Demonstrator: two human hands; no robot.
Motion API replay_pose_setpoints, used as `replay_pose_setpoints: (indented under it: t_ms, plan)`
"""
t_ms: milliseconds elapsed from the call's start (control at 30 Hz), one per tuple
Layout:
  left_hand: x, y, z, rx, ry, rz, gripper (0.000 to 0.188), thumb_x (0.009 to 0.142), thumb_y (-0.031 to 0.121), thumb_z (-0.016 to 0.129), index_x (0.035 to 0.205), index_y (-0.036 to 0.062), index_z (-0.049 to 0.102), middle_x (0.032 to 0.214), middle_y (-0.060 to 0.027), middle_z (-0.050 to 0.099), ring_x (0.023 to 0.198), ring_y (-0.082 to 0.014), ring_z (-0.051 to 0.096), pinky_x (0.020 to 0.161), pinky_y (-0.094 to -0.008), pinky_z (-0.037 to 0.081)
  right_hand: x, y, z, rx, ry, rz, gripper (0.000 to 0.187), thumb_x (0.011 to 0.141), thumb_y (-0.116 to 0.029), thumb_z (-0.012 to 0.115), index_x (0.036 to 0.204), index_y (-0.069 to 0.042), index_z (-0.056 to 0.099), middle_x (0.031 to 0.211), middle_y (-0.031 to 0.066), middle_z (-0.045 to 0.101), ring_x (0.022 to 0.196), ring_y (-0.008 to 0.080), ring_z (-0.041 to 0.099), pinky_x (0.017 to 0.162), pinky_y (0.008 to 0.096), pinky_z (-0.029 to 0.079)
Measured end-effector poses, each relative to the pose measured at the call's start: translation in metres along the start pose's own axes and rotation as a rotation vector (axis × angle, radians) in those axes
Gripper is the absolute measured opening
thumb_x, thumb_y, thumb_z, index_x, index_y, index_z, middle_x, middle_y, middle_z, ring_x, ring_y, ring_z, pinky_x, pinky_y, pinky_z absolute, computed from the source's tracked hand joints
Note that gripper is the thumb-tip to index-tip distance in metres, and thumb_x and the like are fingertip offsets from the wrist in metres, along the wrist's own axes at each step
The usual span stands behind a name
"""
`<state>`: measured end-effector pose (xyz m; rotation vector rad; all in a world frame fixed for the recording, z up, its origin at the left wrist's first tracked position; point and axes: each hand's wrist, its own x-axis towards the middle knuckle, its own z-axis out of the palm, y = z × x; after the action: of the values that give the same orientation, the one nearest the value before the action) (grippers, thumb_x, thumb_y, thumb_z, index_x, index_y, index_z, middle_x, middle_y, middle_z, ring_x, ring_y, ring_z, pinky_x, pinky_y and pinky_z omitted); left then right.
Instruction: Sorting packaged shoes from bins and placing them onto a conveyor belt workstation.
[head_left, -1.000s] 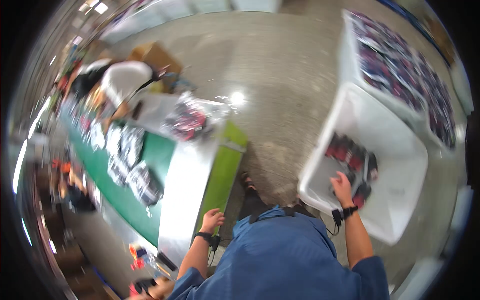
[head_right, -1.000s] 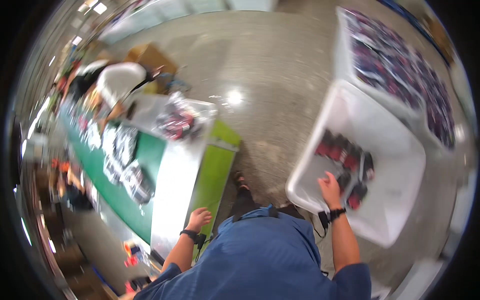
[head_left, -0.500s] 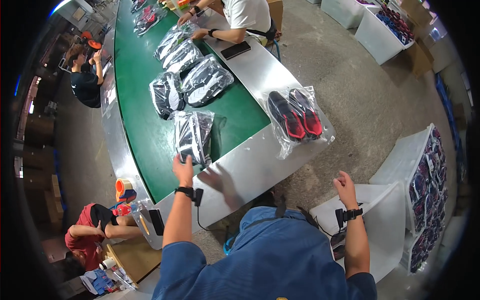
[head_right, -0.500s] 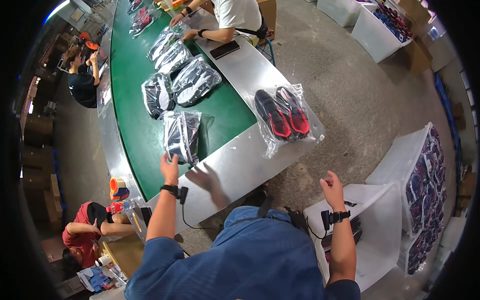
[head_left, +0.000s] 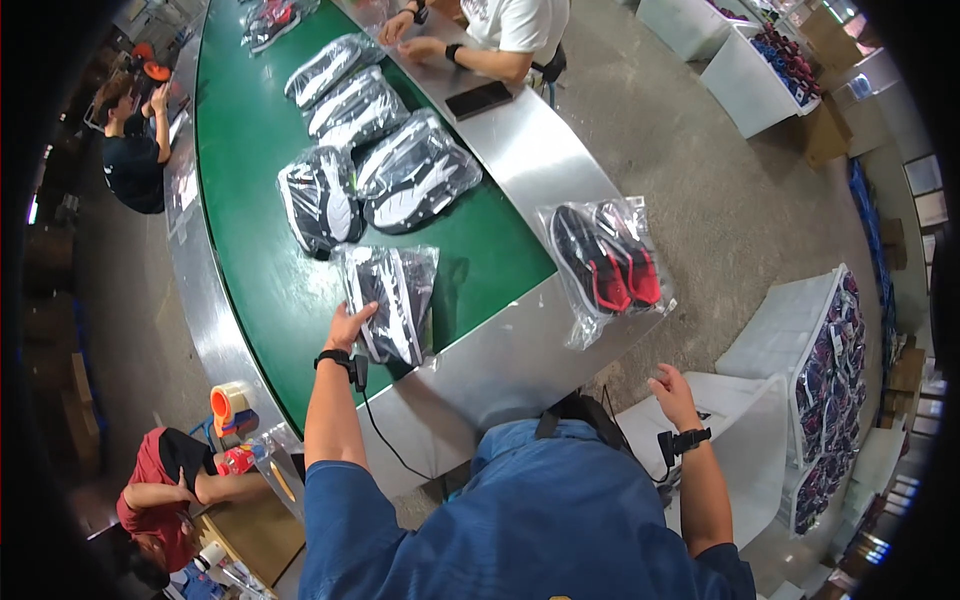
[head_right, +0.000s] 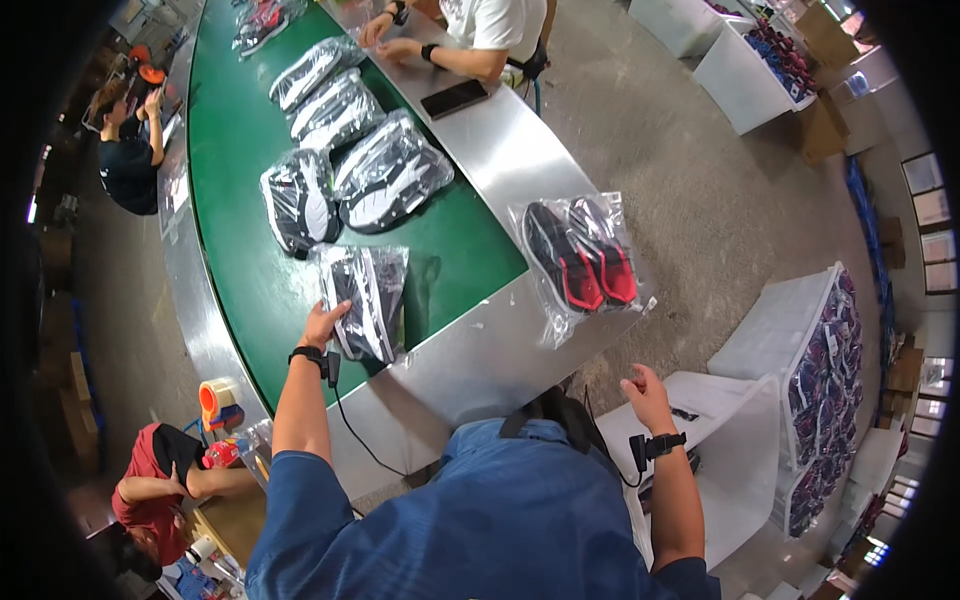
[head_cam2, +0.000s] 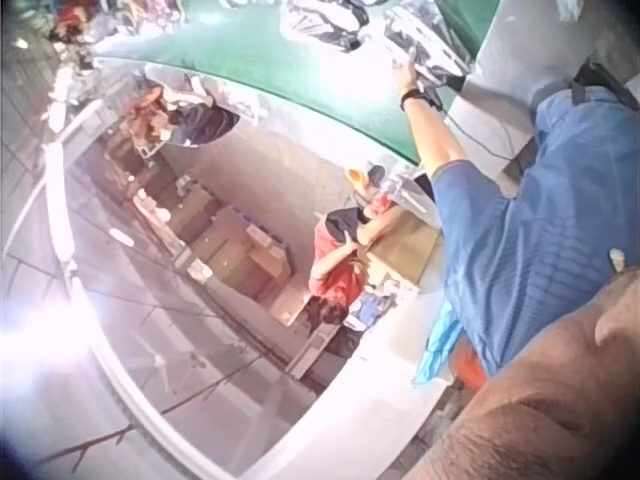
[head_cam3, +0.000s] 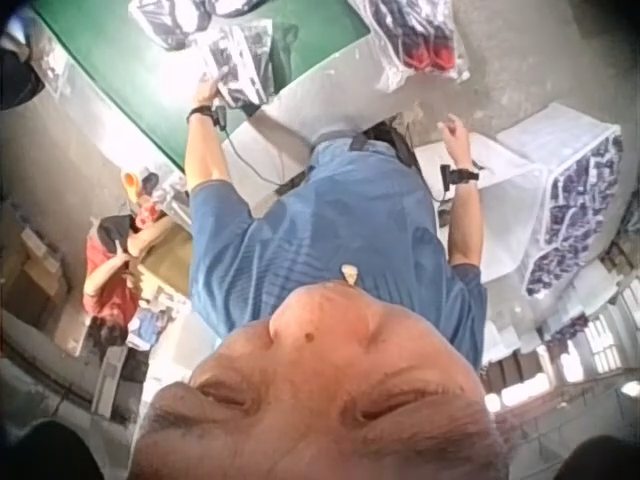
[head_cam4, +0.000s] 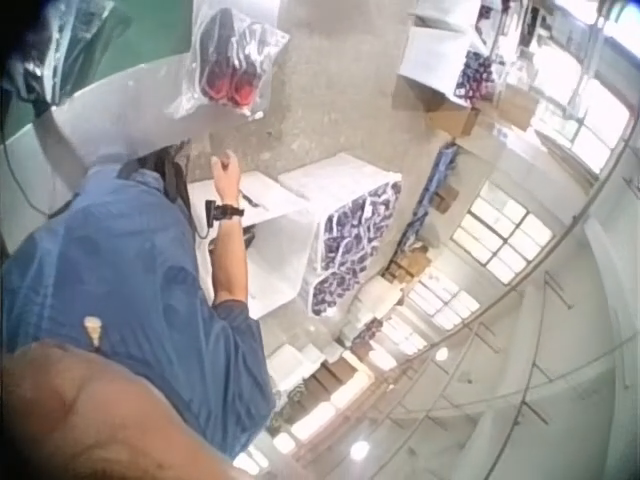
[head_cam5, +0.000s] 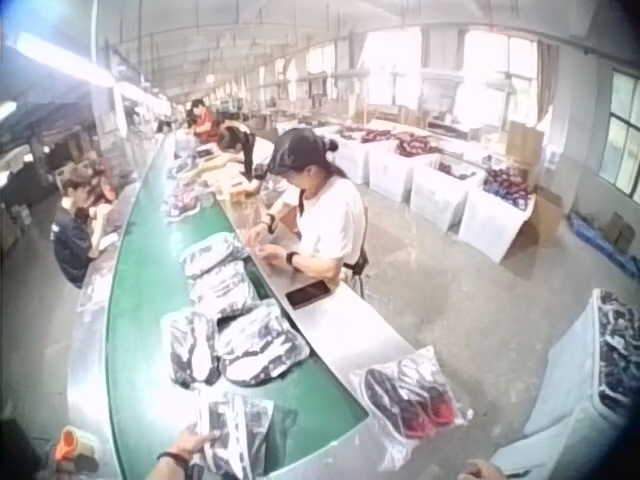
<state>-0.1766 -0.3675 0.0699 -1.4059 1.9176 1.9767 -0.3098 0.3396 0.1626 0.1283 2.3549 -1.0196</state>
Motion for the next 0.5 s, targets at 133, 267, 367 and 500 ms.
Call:
replay_pose_setpoints:
  t_ms: [133,267,367,500]
  plan:
    - [-0.026,-0.014,0.000,-0.022,0.256,0.194,0.063,0.077,0.020,0.087,0.123,-0.0097,0.056,0.115,-0.0159,0.066,0.097,-0.0202,0.064,0.085,-0.0330,0.052,0.009,-0.037,0.013,-0.117,-0.111,-0.011,0.054,0.092,-0.020,0.073,0.138,0.001,0.055,0.100,0.0135,0.070,0.090,0.0206,0.068,0.082,0.0345,0.055]
    - [-0.110,0.032,0.062,-0.041,0.245,0.442,0.076,0.076,0.007,0.086,0.139,-0.0014,0.044,0.129,-0.0131,0.059,0.116,-0.0237,0.061,0.099,-0.0372,0.050,0.014,-0.050,0.016,-0.120,-0.107,-0.036,0.052,0.092,-0.021,0.072,0.137,0.000,0.056,0.102,0.0143,0.071,0.092,0.0222,0.069,0.082,0.0351,0.055]
    - [-0.169,0.026,0.069,0.396,0.347,0.860,0.065,0.084,0.004,0.079,0.140,-0.0014,0.045,0.132,-0.0146,0.059,0.124,-0.0242,0.058,0.106,-0.0384,0.048,0.024,-0.061,0.025,-0.097,-0.163,-0.069,0.051,0.093,-0.022,0.072,0.136,0.000,0.057,0.099,0.0137,0.071,0.090,0.0222,0.069,0.082,0.0352,0.056]
    - [-0.187,-0.069,0.060,-0.049,0.002,0.305,0.043,0.108,0.020,0.048,0.147,0.0012,0.045,0.140,-0.0091,0.057,0.130,-0.0229,0.055,0.109,-0.0371,0.045,0.024,-0.067,0.037,-0.113,-0.207,-0.089,0.051,0.093,-0.022,0.073,0.136,-0.001,0.057,0.097,0.0129,0.072,0.089,0.0217,0.070,0.082,0.0348,0.056]
